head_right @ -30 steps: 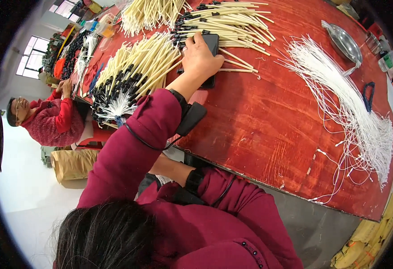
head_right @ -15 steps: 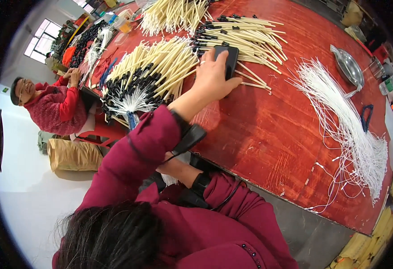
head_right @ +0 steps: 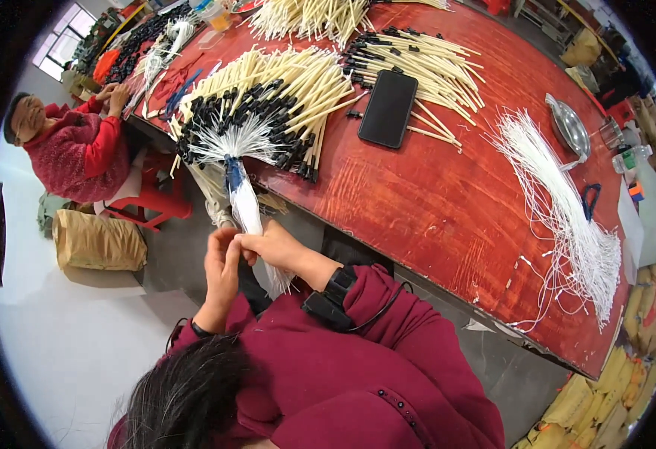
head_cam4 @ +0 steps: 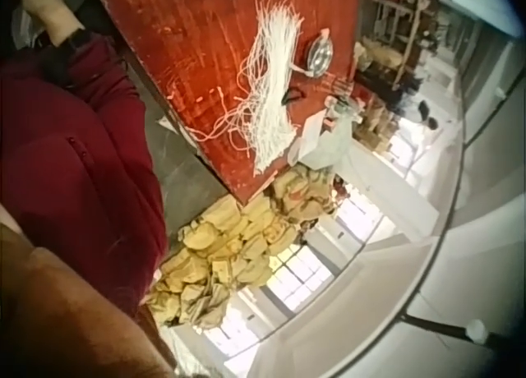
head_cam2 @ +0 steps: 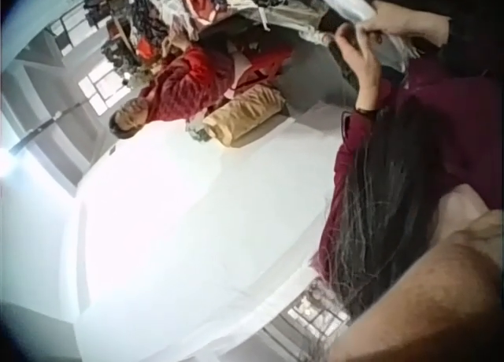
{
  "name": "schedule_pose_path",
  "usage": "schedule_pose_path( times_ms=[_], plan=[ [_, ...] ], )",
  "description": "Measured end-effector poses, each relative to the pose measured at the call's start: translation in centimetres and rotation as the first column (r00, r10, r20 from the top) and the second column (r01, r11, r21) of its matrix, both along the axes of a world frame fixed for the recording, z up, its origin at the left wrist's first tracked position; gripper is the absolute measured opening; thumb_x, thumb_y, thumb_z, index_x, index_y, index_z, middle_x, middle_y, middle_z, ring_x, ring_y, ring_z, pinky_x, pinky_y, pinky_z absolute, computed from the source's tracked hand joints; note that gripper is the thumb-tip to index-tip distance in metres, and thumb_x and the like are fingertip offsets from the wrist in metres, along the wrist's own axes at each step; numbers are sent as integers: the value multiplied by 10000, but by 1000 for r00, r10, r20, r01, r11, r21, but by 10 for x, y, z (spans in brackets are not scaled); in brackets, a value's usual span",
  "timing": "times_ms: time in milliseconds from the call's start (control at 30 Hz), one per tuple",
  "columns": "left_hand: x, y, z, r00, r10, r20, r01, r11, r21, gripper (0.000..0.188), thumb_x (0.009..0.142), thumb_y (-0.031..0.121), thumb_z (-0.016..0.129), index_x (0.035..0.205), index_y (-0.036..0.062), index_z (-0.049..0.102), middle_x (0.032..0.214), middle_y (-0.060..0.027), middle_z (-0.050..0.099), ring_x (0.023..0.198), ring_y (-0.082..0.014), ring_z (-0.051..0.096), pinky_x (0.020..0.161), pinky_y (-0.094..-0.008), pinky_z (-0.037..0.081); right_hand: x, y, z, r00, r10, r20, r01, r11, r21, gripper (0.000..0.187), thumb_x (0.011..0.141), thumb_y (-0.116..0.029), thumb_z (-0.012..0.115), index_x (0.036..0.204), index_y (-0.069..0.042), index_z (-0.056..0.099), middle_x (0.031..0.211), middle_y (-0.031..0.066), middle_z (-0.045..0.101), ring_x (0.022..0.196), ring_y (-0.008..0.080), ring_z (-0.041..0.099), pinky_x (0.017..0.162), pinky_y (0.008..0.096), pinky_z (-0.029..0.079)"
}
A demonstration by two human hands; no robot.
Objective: Assembling feathered shuttlecocks by tying strings around the base and feathers.
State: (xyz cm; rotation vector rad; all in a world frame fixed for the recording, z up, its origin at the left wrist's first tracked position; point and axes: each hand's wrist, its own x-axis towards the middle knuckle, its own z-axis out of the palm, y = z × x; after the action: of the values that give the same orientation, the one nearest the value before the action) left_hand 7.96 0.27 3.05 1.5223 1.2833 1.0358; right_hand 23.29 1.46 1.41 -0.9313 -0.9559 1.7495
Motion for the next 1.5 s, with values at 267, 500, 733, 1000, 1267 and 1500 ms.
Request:
schedule_pose_path(
  times_ms=[267,500,733,1000,1267,1500],
  plan=[
    [-19,-16,-12,914,-87,396,238,906,-350,275,871,48,610,1132,8,533,992,-47,599,817,-92,580,714,-220,457,-28,2,-15,997,-79,2,79,995,-55,298,885,-222,584,687,-2,617,639,48,605,586,123,559,552,290,442],
    [-51,-10,-46,928,-92,362,259,856,-447,138,891,102,610,1007,28,605,816,20,624,708,-73,567,665,-210,448,-38,4,-17,992,-123,0,123,992,8,292,888,-217,581,726,15,651,681,63,640,615,131,575,570,292,454],
    [-33,-12,-26,910,-1,414,219,850,-480,101,887,113,619,945,34,594,782,18,597,647,-60,518,615,-201,406,-40,4,-18,987,-161,17,162,985,-51,275,872,-217,602,746,21,661,697,72,653,648,144,609,610,300,487],
    [-37,-9,-28,929,-103,356,281,824,-493,77,906,129,596,908,54,580,716,44,537,584,-50,457,554,-200,353,-39,7,-29,986,-157,63,156,988,9,286,855,-241,616,741,17,667,690,74,654,651,152,620,623,307,498],
    [-53,-8,-7,933,-97,345,301,736,-607,83,934,137,559,893,65,554,675,51,498,514,-30,388,473,-183,276,-31,7,-20,971,-92,223,79,995,66,322,856,-268,604,658,-17,647,627,70,631,595,157,597,592,319,479],
    [-69,-15,13,946,-88,313,288,672,-683,113,937,134,555,859,52,555,622,38,503,468,-23,369,425,-180,244,-30,8,-22,974,-34,226,21,998,63,332,886,-240,588,635,-23,597,565,24,566,539,122,531,537,302,438]
  ],
)
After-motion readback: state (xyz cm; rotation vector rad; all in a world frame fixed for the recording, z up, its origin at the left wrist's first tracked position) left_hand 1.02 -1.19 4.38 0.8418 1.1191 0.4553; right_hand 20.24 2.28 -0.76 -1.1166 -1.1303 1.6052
